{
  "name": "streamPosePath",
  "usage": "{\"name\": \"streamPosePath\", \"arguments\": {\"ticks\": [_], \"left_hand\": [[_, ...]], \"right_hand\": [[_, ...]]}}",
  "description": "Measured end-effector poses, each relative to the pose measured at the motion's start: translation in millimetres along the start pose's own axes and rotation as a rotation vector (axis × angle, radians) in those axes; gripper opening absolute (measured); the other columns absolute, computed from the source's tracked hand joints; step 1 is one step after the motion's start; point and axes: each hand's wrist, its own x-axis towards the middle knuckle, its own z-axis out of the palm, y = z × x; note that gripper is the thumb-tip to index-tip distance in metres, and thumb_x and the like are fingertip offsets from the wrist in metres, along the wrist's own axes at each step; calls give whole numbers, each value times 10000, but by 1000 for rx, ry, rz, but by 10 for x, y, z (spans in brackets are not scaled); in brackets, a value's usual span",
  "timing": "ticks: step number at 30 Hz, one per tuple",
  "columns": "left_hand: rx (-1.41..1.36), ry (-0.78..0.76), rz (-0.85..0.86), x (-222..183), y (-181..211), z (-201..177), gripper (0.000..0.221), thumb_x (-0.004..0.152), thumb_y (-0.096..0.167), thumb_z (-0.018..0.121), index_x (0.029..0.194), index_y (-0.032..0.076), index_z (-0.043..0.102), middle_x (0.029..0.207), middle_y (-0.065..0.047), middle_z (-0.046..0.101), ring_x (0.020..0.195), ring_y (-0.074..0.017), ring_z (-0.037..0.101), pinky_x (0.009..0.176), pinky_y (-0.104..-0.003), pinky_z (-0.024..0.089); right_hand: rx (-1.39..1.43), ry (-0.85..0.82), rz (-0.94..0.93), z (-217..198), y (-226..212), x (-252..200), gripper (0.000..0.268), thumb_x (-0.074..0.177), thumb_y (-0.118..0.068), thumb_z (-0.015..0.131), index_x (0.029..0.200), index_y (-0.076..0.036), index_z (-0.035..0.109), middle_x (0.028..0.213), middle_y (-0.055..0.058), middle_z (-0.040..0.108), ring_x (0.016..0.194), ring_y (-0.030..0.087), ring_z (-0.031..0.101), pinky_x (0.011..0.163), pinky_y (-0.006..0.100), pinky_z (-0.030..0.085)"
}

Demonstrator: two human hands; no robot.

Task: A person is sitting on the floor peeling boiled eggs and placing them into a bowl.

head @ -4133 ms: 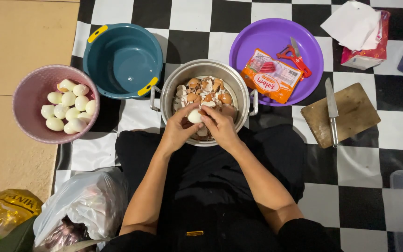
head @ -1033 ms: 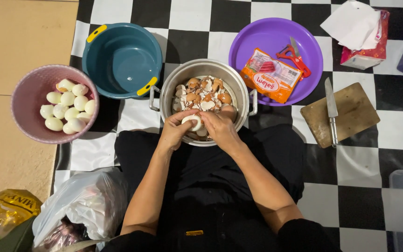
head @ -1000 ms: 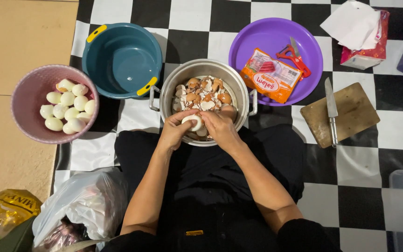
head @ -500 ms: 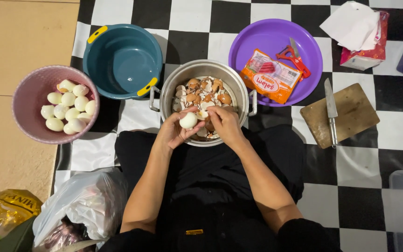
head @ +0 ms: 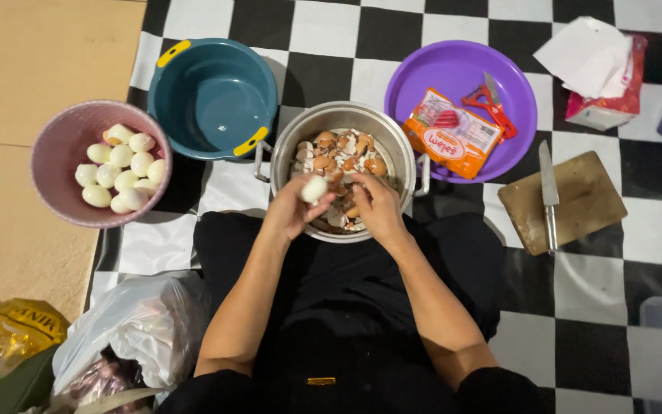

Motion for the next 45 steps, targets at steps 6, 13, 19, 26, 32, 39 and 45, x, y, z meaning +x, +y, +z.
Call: {"name": "streamPosePath", "arguments": {"ticks": [6, 13, 19, 26, 32, 39, 45], "left_hand": [[94, -46, 148, -174, 85, -45, 299, 927, 166, 670, 1216, 100, 704, 1074, -235, 744, 907, -382, 752, 727, -450, 661], [652, 427, 773, -348, 1613, -1409, 283, 940, 100, 717, 1220, 80, 686, 1176, -151, 677, 994, -278, 696, 731, -369, 649], [1380, 1197, 679, 405, 2452, -3477, 305, 792, 298, 811, 1093, 274, 771, 911, -98, 744, 917, -354, 733, 807, -471, 603], [1750, 1256, 758, 551, 2570, -3592, 353, 860, 257, 833, 1190, 216, 714, 1113, -140, 608, 946, -377, 689, 822, -497, 548], [1843, 1146, 916, 143, 2347, -2540, 410, 919, 176, 790, 1307, 101, 682, 1200, -274, 584, 1128, -461, 538, 1005, -621, 305], [1310, 671, 1343, -137, 1417, -1144, 496, 863, 11, 883, 1295, -6, 642, 1416, -318, 421, 1365, -550, 367, 1132, -658, 243], [1230, 497, 1383, -240, 256, -116, 417, 897, 121, 780, 1286, 68, 639, 1510, -227, 418, 1459, -467, 320, 1197, -586, 211]], "right_hand": [[-106, 26, -159, 122, 354, -17, 217, 957, -56, 675, 1157, -92, 750, 1022, 134, 750, 953, 343, 718, 815, 427, 595], [-85, -13, -108, 46, 210, 32, 207, 961, 1, 647, 1120, -65, 761, 958, 151, 742, 836, 323, 737, 754, 419, 601], [-222, -16, -157, 115, 167, 120, 182, 961, -18, 684, 1096, -95, 779, 896, 93, 752, 784, 278, 740, 718, 395, 603], [-310, -58, -148, 191, -126, 373, 243, 927, 57, 603, 1092, -28, 761, 972, 174, 752, 892, 374, 724, 800, 459, 587], [-313, -127, -94, -17, -212, 626, 229, 898, 16, 701, 1119, -17, 749, 1064, 115, 729, 921, 262, 703, 817, 339, 572], [-785, -745, 117, 99, 461, 627, 277, 932, -314, 654, 1124, -150, 767, 1051, 191, 760, 1011, 440, 713, 900, 553, 540], [-929, -965, -28, 549, 552, 428, 500, 869, -277, 707, 1354, -177, 636, 1188, 135, 686, 1079, 407, 685, 891, 609, 503]]}}
